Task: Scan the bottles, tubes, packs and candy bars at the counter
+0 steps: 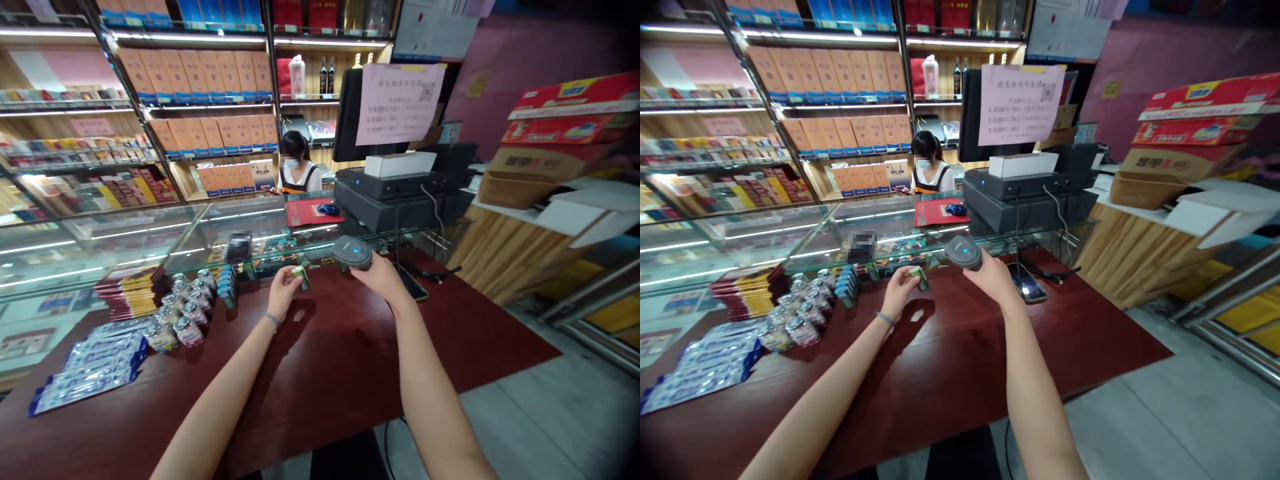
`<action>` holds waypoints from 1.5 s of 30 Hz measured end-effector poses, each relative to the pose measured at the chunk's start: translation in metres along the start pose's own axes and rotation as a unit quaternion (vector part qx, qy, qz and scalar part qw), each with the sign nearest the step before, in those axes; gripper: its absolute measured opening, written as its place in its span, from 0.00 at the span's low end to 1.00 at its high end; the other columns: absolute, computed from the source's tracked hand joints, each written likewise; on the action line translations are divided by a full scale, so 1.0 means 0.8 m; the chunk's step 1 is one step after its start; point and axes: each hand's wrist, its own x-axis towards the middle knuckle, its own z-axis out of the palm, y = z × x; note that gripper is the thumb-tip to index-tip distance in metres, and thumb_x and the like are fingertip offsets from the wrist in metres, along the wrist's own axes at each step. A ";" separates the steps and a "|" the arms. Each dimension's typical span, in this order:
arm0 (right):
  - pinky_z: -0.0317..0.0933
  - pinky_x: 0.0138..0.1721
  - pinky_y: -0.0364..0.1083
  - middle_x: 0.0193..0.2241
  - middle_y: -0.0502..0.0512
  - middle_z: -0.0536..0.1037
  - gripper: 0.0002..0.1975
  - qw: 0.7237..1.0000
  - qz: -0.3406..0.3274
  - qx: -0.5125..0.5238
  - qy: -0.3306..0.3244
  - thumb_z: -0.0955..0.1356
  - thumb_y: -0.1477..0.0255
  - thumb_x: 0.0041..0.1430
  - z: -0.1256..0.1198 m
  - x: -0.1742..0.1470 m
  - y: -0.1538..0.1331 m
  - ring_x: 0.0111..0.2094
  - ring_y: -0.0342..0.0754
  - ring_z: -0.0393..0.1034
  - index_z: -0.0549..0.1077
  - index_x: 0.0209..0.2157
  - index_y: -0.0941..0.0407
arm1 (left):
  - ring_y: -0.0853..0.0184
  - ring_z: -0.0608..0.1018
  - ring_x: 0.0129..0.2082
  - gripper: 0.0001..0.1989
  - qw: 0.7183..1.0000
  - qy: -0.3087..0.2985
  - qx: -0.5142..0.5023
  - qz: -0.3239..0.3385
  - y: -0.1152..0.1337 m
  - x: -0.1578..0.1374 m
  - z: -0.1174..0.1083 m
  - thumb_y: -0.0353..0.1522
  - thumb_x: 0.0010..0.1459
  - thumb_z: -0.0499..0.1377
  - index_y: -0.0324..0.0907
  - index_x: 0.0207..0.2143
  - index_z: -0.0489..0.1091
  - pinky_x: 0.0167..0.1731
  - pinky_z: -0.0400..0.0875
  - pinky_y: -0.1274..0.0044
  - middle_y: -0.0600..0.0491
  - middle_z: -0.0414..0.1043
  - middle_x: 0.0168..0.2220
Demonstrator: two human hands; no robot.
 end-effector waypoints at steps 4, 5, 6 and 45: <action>0.66 0.35 0.49 0.32 0.57 0.83 0.22 0.998 0.048 0.002 0.029 0.70 0.61 0.55 -0.014 0.003 0.024 0.34 0.57 0.79 0.76 0.51 0.53 | 0.64 0.80 0.43 0.22 0.999 -0.033 0.010 -0.006 -0.031 0.014 0.068 0.37 0.51 0.69 0.42 0.47 0.71 0.47 0.74 0.70 0.49 0.78 0.42; 0.66 0.35 0.49 0.31 0.56 0.83 0.22 0.998 0.058 0.002 0.036 0.70 0.61 0.55 -0.017 0.003 0.029 0.33 0.57 0.78 0.76 0.51 0.53 | 0.63 0.80 0.43 0.21 0.999 -0.039 0.017 -0.003 -0.039 0.016 0.083 0.35 0.52 0.69 0.42 0.47 0.71 0.48 0.74 0.69 0.49 0.78 0.41; 0.66 0.35 0.48 0.30 0.56 0.82 0.22 0.997 0.068 0.000 0.041 0.69 0.61 0.55 -0.020 0.004 0.034 0.32 0.56 0.78 0.76 0.50 0.53 | 0.63 0.80 0.43 0.19 0.999 -0.044 0.027 0.002 -0.046 0.018 0.098 0.34 0.52 0.68 0.42 0.47 0.71 0.48 0.74 0.69 0.50 0.78 0.41; 0.64 0.29 0.48 0.13 0.48 0.72 0.14 0.991 0.099 0.074 0.054 0.71 0.57 0.52 -0.004 0.011 0.065 0.18 0.52 0.71 0.75 0.35 0.53 | 0.61 0.75 0.48 0.20 0.940 0.111 0.265 0.183 -0.035 0.018 0.017 0.29 0.60 0.63 0.42 0.54 0.67 0.48 0.75 0.67 0.46 0.68 0.47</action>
